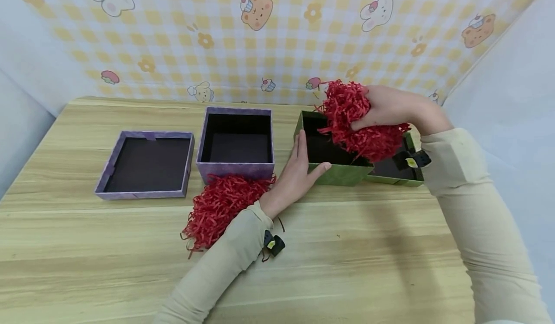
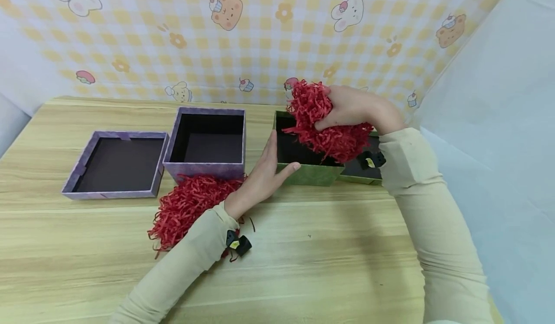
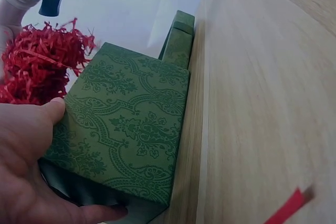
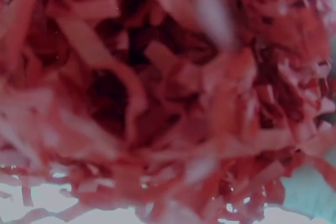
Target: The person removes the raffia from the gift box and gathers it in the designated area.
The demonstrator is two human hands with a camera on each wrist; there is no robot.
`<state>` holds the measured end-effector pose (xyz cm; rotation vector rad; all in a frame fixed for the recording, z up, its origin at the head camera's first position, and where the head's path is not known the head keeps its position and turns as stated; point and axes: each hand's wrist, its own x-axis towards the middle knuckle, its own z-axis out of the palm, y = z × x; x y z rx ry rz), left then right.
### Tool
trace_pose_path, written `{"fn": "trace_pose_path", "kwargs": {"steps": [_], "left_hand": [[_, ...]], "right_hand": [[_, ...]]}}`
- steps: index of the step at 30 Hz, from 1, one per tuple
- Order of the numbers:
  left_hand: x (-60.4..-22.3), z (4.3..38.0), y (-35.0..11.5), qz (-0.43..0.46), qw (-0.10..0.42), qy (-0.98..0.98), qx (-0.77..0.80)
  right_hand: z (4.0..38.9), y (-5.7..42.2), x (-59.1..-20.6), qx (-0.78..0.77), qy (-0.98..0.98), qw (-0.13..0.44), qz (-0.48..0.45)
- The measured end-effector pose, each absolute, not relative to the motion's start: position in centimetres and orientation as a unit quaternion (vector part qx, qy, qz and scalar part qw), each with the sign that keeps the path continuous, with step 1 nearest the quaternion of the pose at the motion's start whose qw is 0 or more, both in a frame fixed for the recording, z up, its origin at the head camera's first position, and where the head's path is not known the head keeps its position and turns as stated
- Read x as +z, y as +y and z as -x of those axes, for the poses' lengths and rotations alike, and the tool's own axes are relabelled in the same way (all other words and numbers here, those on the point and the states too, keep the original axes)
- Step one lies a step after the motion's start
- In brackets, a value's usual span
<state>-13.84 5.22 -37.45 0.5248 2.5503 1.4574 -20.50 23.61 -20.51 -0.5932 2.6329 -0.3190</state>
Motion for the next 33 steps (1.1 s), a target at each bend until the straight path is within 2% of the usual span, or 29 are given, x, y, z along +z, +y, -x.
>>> {"fn": "trace_pose_path", "kwargs": {"steps": [14,25,29,33], "left_hand": [[-36.9,12.8,5.1,-0.160,0.058,0.850,0.498],[-33.0,9.5,3.1,-0.187,0.057,0.816,0.543],[-32.6,8.6,2.5,-0.215,0.048,0.830,0.512],[-33.8,9.2,3.0,-0.214,0.036,0.869,0.445]], "right_hand": [[18.3,23.9,-19.0,-0.128,0.943,0.192,0.238],[15.9,25.0,-17.8,-0.121,0.943,0.159,0.264],[15.2,25.6,-17.4,-0.115,0.944,0.135,0.278],[15.0,26.0,-17.0,-0.115,0.944,0.124,0.285]]}}
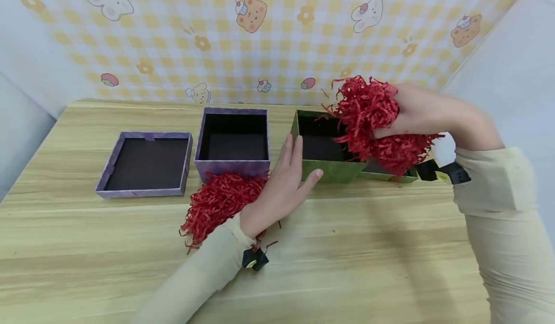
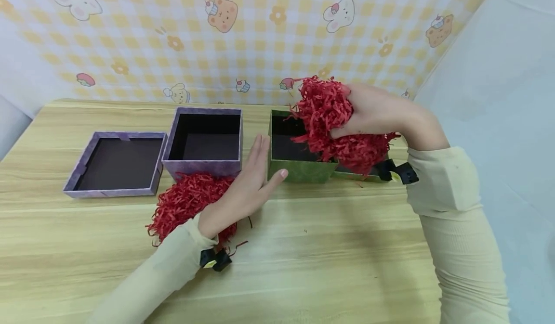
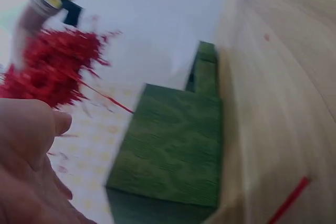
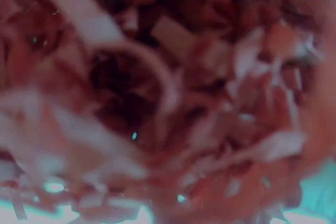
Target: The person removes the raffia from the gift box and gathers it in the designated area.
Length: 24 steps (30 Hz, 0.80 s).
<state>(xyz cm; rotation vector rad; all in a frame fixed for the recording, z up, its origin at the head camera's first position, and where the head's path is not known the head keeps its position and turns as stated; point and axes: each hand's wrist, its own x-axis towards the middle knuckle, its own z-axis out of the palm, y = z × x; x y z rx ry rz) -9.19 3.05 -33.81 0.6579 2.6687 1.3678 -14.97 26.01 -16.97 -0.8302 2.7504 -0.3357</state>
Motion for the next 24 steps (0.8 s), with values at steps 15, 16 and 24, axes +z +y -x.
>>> {"fn": "trace_pose_path", "kwargs": {"steps": [15,16,24], "left_hand": [[-36.9,12.3,5.8,-0.159,0.022,0.921,0.354],[-36.9,12.3,5.8,-0.159,0.022,0.922,0.353],[-37.1,12.3,5.9,-0.161,0.011,0.924,0.346]], "right_hand": [[14.4,26.6,-16.5,-0.124,0.934,0.153,0.299],[14.4,26.6,-16.5,-0.128,0.933,0.167,0.293],[14.1,27.4,-18.1,-0.169,0.897,0.234,0.336]]}}
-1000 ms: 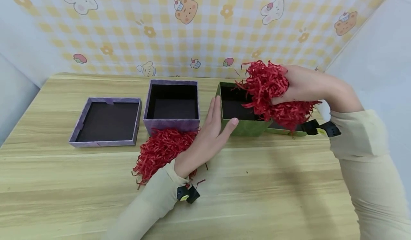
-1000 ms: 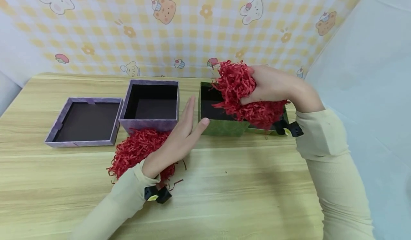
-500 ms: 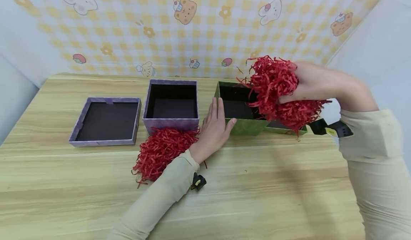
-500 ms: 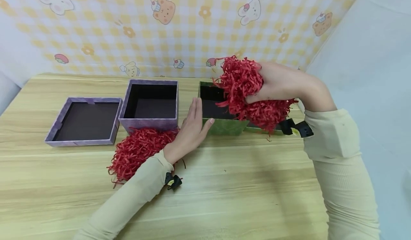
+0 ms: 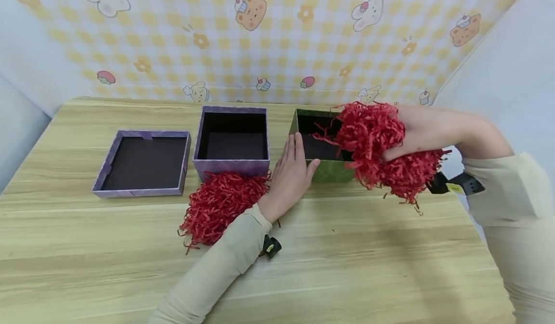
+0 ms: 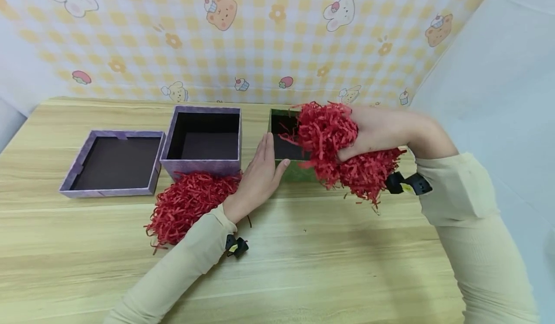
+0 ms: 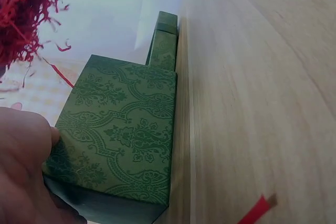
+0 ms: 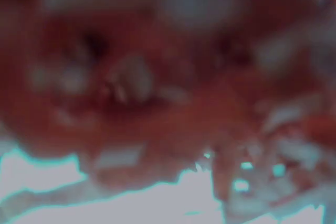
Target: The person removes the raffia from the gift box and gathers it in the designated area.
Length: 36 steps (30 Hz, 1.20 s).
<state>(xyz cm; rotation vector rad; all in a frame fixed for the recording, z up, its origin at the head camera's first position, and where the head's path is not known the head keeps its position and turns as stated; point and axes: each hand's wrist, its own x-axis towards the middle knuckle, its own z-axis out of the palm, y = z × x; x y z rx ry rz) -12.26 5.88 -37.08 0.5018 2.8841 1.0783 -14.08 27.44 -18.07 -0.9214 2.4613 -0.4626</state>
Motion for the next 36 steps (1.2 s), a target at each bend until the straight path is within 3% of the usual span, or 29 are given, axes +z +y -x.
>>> {"fn": "trace_pose_path", "kwargs": {"steps": [4,13,19,29,36], "left_hand": [[-37.1,12.2,6.0,-0.161,0.004,0.925,0.345],[-37.2,12.2,5.9,-0.161,-0.007,0.923,0.350],[-37.2,12.3,5.9,-0.159,-0.012,0.923,0.350],[-37.4,12.2,6.0,-0.166,-0.004,0.916,0.366],[-37.6,12.2,6.0,-0.165,0.003,0.914,0.371]], "right_hand": [[13.2,28.3,-19.3,-0.179,0.881,0.265,0.350],[10.5,28.0,-24.6,-0.244,0.801,0.396,0.376],[9.4,27.5,-26.9,-0.289,0.779,0.429,0.355],[8.5,26.2,-28.4,-0.156,0.864,0.309,0.365],[8.6,24.6,-29.9,-0.048,0.901,0.278,0.329]]}}
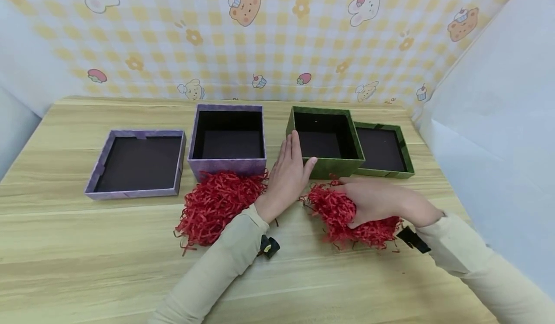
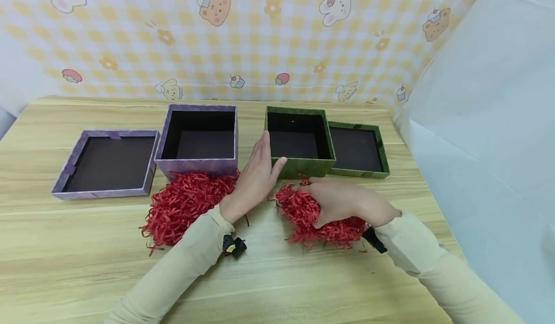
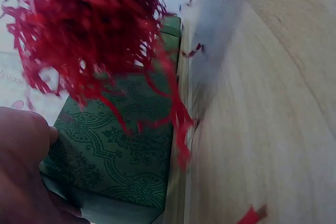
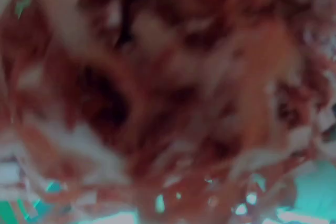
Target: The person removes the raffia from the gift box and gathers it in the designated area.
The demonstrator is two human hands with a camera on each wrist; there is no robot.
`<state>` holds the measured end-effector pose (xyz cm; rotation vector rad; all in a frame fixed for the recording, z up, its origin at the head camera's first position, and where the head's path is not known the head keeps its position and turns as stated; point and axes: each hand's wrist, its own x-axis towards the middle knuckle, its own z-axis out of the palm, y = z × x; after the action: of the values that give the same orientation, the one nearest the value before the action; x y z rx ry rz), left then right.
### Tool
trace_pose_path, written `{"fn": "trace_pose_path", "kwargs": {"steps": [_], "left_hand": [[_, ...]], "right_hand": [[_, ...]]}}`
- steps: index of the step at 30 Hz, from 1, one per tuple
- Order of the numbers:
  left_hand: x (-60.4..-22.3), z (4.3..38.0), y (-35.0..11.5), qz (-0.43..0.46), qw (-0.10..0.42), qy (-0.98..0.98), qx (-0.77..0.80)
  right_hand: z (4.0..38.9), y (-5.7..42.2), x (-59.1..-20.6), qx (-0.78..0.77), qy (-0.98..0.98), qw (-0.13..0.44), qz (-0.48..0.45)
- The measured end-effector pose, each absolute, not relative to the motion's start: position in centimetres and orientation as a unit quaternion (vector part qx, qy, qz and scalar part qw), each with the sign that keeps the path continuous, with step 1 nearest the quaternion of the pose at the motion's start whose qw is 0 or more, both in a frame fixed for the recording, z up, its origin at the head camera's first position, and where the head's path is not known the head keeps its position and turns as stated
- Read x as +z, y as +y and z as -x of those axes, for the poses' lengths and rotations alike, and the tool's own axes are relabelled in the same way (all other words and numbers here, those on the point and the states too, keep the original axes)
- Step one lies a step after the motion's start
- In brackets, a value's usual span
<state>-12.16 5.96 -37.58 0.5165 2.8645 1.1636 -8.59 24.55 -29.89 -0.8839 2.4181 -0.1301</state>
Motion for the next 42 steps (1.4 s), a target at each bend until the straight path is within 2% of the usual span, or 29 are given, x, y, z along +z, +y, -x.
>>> {"fn": "trace_pose_path", "kwargs": {"steps": [9,24,34,42], "left_hand": [[-37.6,12.0,5.9,-0.162,0.003,0.917,0.365],[-37.4,12.0,6.0,-0.159,0.018,0.913,0.374],[-37.5,11.9,5.8,-0.170,0.006,0.911,0.377],[-37.5,11.9,5.8,-0.165,0.005,0.911,0.377]], "right_hand": [[8.9,22.5,-32.4,0.005,0.917,0.264,0.299],[8.9,21.5,-33.2,0.007,0.920,0.273,0.281],[8.4,23.0,-31.7,-0.077,0.917,0.245,0.307],[6.8,25.9,-28.1,-0.119,0.921,0.169,0.331]]}}
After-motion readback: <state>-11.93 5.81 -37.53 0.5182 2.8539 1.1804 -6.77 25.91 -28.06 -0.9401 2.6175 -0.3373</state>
